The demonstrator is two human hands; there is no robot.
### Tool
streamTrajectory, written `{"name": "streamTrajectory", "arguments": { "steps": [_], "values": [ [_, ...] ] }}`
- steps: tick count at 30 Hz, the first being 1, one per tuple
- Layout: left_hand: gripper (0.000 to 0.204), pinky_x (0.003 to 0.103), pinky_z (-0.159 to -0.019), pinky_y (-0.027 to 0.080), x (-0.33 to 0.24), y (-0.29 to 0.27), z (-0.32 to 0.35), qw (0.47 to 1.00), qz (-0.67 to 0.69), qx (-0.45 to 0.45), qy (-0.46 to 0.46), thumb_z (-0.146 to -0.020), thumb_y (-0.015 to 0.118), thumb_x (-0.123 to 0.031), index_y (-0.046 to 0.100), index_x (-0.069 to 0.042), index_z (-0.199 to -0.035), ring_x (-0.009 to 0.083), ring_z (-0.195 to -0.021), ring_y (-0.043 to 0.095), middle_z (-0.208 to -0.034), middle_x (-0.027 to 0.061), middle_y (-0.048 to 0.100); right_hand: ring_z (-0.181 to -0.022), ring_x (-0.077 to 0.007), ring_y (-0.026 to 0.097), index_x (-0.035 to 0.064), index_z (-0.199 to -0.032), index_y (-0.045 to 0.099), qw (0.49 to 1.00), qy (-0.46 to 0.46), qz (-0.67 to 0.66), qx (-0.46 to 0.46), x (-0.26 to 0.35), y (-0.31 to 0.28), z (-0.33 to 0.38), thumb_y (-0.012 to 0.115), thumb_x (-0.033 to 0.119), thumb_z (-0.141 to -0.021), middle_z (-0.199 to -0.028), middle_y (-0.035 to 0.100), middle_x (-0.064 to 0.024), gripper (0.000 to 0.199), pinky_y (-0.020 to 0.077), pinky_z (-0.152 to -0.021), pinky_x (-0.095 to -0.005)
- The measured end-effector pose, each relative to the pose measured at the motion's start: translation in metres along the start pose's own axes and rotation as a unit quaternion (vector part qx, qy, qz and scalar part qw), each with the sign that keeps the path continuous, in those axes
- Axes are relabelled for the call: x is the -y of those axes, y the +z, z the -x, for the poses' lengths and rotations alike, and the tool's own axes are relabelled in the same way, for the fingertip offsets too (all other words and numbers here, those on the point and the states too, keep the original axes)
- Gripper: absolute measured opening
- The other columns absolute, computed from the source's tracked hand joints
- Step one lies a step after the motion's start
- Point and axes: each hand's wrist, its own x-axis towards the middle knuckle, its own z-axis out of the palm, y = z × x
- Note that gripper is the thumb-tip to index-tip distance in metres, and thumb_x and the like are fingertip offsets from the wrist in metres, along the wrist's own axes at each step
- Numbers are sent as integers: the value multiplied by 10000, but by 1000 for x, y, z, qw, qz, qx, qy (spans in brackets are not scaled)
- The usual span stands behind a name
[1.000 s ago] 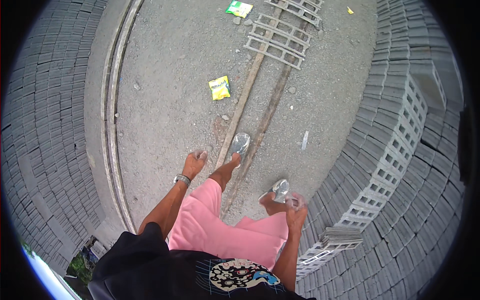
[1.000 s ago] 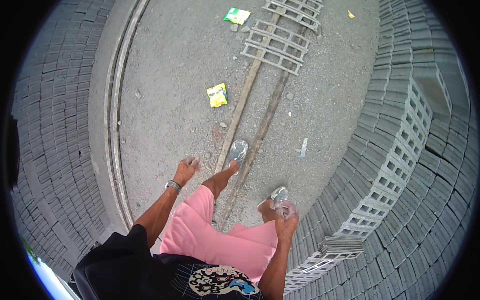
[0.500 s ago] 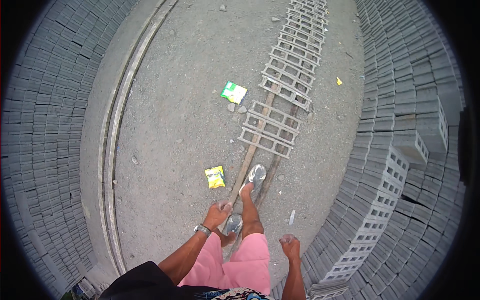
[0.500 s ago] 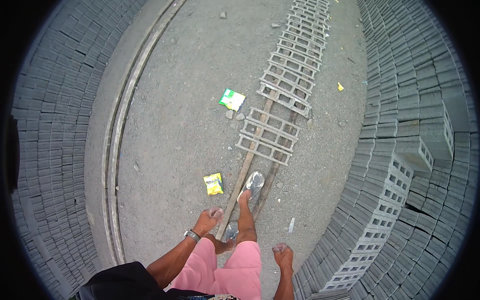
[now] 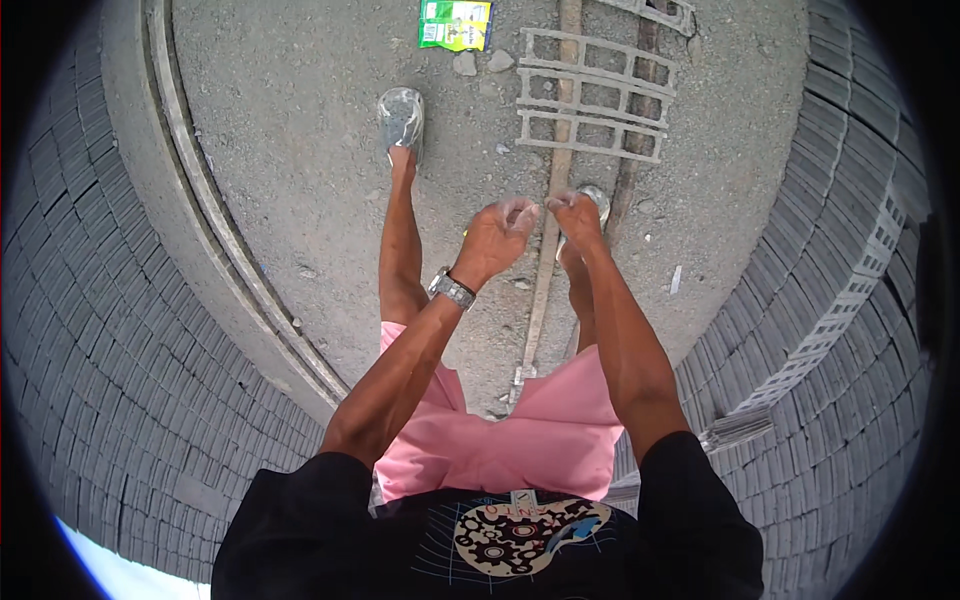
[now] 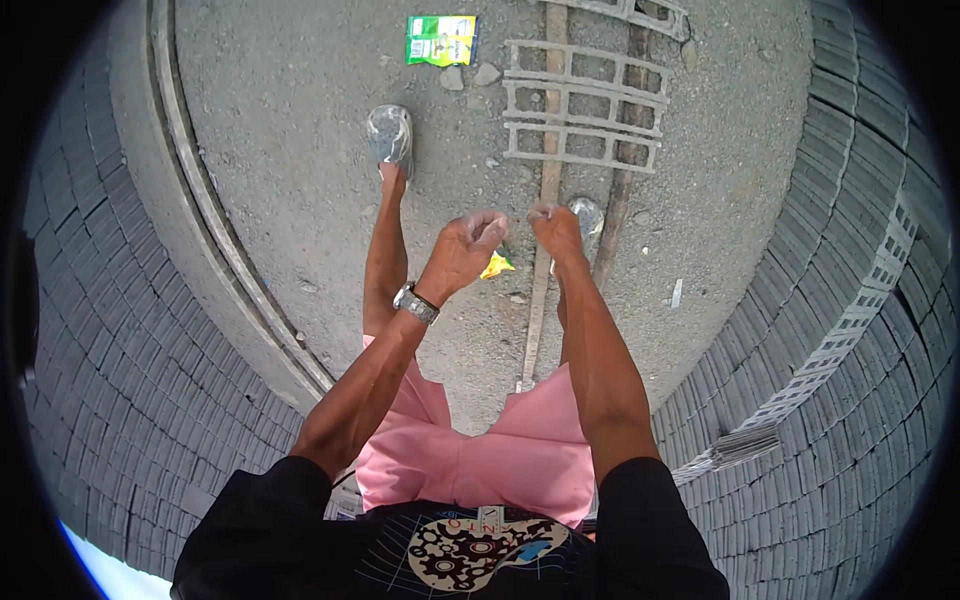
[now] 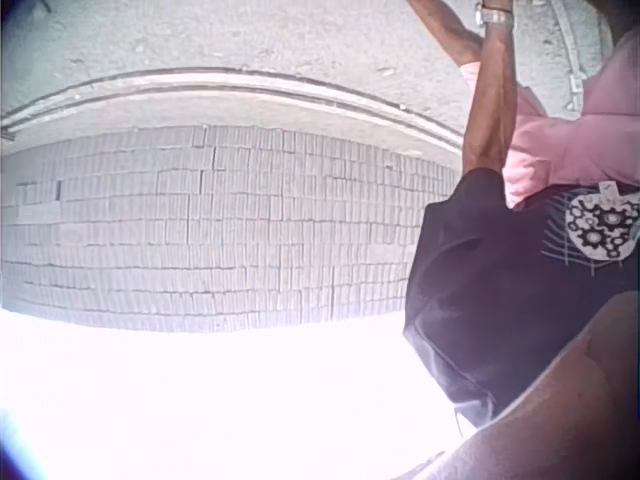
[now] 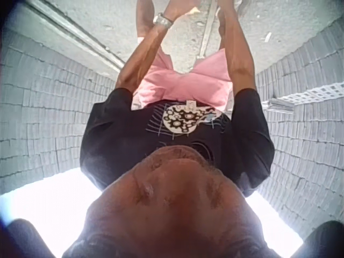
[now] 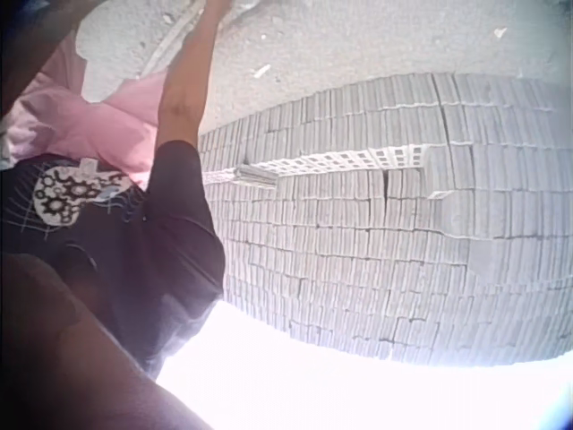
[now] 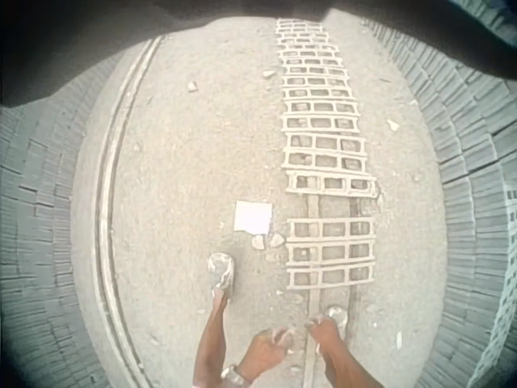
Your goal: The person picks up metal wire reinforcement spacers from the ground and places them onto stacks of concrete blocks.
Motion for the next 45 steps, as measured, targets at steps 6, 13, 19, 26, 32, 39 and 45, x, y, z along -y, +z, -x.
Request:
{"name": "streamTrajectory", "arguments": {
  "steps": [6,13,19,26,32,39,45],
  "values": [
    [306,291,-784,515,-3,-54,-105,997,-80,21,-13,-967,574,-249,626,24,-1096,184,-879,679,-897,142,694,-993,-353,656,19,-1043,694,977,26,136,-163,-21,85,-147,694,356,-763,-1008,700,-206,439,475,-890,-478],
    [426,275,-816,518,-15,-106,-118,976,145,152,-61,-1005,529,-324,572,55,-1196,173,-968,663,-1001,148,689,-828,-389,653,6,-813,702,926,-12,270,-264,16,119,-184,676,384,-766,-801,680,-232,382,442,-838,-496],
    [446,293,-849,505,-46,-121,-138,938,265,180,-134,-1006,517,-368,585,26,-1204,178,-968,657,-1030,143,688,-971,-372,611,8,-932,710,887,24,203,-415,61,88,-238,673,337,-758,-901,694,-207,373,326,-982,-515],
    [457,293,-823,493,-52,-165,-157,940,286,81,-166,-991,529,-404,599,3,-1186,173,-919,653,-1037,133,692,-999,-389,592,4,-903,698,913,30,112,-392,122,78,-236,685,319,-746,-881,686,-216,352,338,-940,-528],
    [444,302,-819,492,-68,-159,-169,930,304,110,-176,-991,527,-399,604,-8,-1186,175,-907,656,-1042,132,695,-931,-398,626,2,-843,689,902,73,116,-409,128,50,-302,703,264,-688,-875,694,-213,305,368,-888,-522],
    [438,300,-825,493,-59,-197,-178,917,357,33,-174,-983,541,-405,604,-19,-1180,176,-913,657,-1042,140,694,-704,-428,657,-57,-622,633,884,63,34,-461,182,3,-308,685,245,-646,-706,655,-266,308,461,-727,-524],
    [460,301,-823,498,-73,-202,-184,919,353,64,-166,-967,571,-409,598,-3,-1183,184,-920,660,-1038,145,692,-714,-401,662,-44,-617,648,879,24,35,-475,253,-10,-390,672,243,-657,-725,668,-243,291,442,-810,-564]
  ]
}}
